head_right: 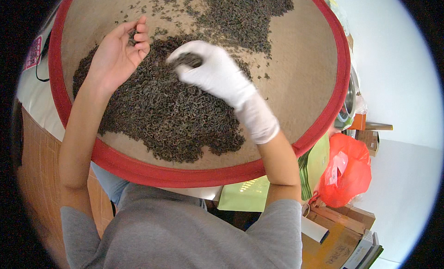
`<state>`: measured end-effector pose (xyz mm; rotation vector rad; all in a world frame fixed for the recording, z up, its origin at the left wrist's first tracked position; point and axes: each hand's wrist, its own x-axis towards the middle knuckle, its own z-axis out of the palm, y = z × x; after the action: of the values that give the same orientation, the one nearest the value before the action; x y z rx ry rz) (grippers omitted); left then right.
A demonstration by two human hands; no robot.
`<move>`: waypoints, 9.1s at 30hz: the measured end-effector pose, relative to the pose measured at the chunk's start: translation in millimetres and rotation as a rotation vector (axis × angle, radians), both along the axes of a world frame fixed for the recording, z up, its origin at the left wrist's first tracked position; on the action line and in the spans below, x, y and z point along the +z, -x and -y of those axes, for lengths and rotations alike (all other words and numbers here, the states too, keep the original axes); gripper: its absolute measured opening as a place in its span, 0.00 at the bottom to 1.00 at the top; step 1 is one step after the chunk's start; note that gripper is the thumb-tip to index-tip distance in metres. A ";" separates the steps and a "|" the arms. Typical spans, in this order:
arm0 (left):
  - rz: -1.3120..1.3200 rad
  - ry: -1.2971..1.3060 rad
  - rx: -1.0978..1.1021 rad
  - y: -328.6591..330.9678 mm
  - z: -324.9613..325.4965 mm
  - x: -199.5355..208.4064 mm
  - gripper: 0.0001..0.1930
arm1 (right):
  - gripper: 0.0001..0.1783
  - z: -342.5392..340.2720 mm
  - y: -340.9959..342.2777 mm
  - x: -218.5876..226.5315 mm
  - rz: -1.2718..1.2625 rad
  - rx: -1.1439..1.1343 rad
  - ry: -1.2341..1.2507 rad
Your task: The person sorts through dried tea leaves on a large circular tray, picking out debris by hand, and then scoops the leaves into green bags.
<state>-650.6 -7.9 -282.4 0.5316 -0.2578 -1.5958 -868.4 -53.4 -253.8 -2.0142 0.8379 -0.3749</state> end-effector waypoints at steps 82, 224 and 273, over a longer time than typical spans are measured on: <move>0.156 -0.148 -0.471 59.5 -19.8 -2.1 0.19 | 0.07 -48.4 28.6 13.7 0.113 -0.289 0.165; -0.205 0.083 -0.214 -26.2 5.9 -2.2 0.12 | 0.35 -82.6 65.6 51.4 0.300 -0.606 -0.468; -0.101 0.030 -0.171 -10.9 -2.6 -12.4 0.12 | 0.10 -113.3 85.3 27.8 -0.478 0.097 0.273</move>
<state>-639.7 -5.3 -294.8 0.4131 -0.2567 -1.7764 -953.6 59.9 -226.0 -2.4375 1.0132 0.0602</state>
